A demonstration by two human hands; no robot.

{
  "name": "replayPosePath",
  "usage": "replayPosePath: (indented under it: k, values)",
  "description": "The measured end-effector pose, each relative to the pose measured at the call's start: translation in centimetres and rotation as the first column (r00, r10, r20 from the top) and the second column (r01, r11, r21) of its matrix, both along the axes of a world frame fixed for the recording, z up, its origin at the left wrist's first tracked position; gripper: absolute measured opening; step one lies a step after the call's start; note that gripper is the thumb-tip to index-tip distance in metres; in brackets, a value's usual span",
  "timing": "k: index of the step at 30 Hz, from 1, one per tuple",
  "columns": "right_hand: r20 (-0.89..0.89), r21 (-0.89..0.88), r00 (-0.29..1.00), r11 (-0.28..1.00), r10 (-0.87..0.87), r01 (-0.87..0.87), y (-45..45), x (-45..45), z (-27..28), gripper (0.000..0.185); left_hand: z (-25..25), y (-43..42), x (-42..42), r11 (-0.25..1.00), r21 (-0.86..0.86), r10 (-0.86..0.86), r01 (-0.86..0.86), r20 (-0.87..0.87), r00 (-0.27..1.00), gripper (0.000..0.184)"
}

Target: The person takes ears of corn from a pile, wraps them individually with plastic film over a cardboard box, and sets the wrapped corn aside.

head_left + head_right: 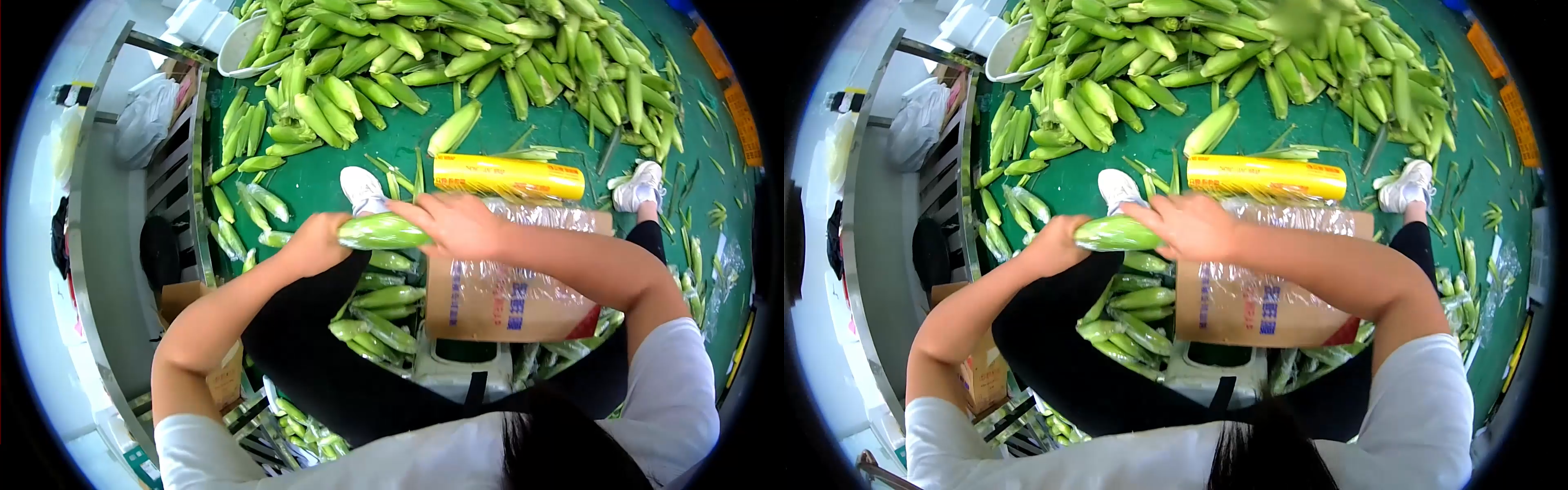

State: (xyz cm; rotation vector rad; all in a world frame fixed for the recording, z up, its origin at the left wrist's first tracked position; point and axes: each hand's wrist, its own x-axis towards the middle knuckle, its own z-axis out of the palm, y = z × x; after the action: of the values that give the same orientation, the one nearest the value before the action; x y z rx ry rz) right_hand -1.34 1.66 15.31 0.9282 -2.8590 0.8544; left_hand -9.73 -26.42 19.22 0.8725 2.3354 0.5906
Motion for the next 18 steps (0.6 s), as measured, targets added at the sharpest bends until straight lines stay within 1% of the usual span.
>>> replayPosePath:
  k: [1,2,3,4,5,6,7,8,9,10,11,12,13,14,15,16,17,18]
  values:
    - [-0.233,0.05,0.969,0.996,0.085,-0.075,-0.2,-3.4,-3.4,0.069,-0.6,-1.3,-0.9,0.977,-0.084,0.21,-0.197,0.181,0.961,0.021]
    - [-0.448,0.112,0.876,0.984,0.177,-0.141,0.0,-7.3,-6.4,0.07,-0.9,-2.6,-1.6,0.906,-0.202,0.42,-0.371,0.332,0.845,0.021]
    - [-0.085,0.062,0.985,0.987,0.153,-0.148,0.3,-10.4,-8.2,0.064,-0.6,-4.1,-2.5,0.799,-0.338,0.601,-0.497,0.417,0.682,0.023]
    - [0.231,0.145,0.97,0.989,-0.072,0.039,0.5,-13.3,-7.5,0.066,-0.4,-6.2,-3.3,0.659,-0.484,0.752,-0.576,0.454,0.478,0.024]
    - [0.132,-0.009,0.962,0.97,-0.239,0.242,1.7,-16.2,-13.1,0.063,-0.8,-9.1,-3.4,0.618,-0.44,0.786,-0.651,0.359,0.504,0.025]
    - [-0.032,0.051,0.953,0.952,-0.301,0.302,4.4,-19.0,-18.9,0.061,-1.1,-12.7,-2.7,0.579,-0.395,0.815,-0.713,0.262,0.517,0.027]
    - [0.089,0.303,0.916,0.887,-0.391,0.349,5.8,-20.8,-21.1,0.065,-1.9,-17.3,-1.4,0.615,-0.343,0.778,-0.71,0.118,0.617,0.025]
    - [0.089,0.435,0.925,0.85,-0.369,0.297,6.8,-21.3,-24.5,0.07,-2.7,-22.3,0.4,0.66,-0.295,0.716,-0.691,-0.033,0.698,0.023]
    - [0.186,0.48,0.934,0.858,-0.305,0.184,7.4,-21.5,-27.3,0.068,-2.3,-25.9,2.4,0.633,-0.375,0.702,-0.677,-0.09,0.707,0.026]
    - [0.188,0.501,0.939,0.851,-0.288,0.16,7.0,-21.1,-27.9,0.062,-1.5,-29.0,4.5,0.556,-0.543,0.704,-0.629,-0.094,0.704,0.029]
    - [0.178,0.527,0.946,0.838,-0.272,0.142,7.2,-21.1,-27.7,0.056,-0.7,-32.3,6.8,0.466,-0.712,0.696,-0.525,-0.071,0.715,0.032]
    - [0.162,0.555,0.954,0.823,-0.254,0.125,7.3,-21.2,-27.2,0.051,0.1,-34.8,8.9,0.401,-0.829,0.679,-0.389,-0.015,0.734,0.036]
    - [0.165,0.464,0.934,0.86,-0.318,0.211,7.5,-20.6,-26.9,0.055,0.6,-36.4,10.3,0.372,-0.892,0.646,-0.257,0.05,0.762,0.039]
    - [0.115,0.295,0.925,0.902,-0.361,0.315,7.4,-19.7,-25.8,0.056,1.0,-37.1,10.9,0.363,-0.92,0.597,-0.148,0.108,0.795,0.043]
    - [0.071,0.116,0.907,0.907,-0.415,0.406,7.8,-18.6,-24.1,0.056,1.0,-36.4,10.3,0.369,-0.926,0.533,-0.083,0.137,0.835,0.047]
    - [0.036,-0.065,0.878,0.875,-0.478,0.479,8.3,-17.2,-22.2,0.057,0.4,-35.7,8.9,0.396,-0.916,0.449,-0.059,0.137,0.883,0.051]
    - [0.016,-0.263,0.864,0.832,-0.503,0.489,8.4,-15.4,-19.8,0.058,-0.1,-33.0,6.3,0.437,-0.897,0.356,-0.064,0.107,0.929,0.055]
    - [-0.008,-0.447,0.848,0.761,-0.53,0.471,8.1,-13.5,-16.9,0.059,-1.0,-29.3,3.6,0.53,-0.839,0.281,-0.122,0.038,0.959,0.058]
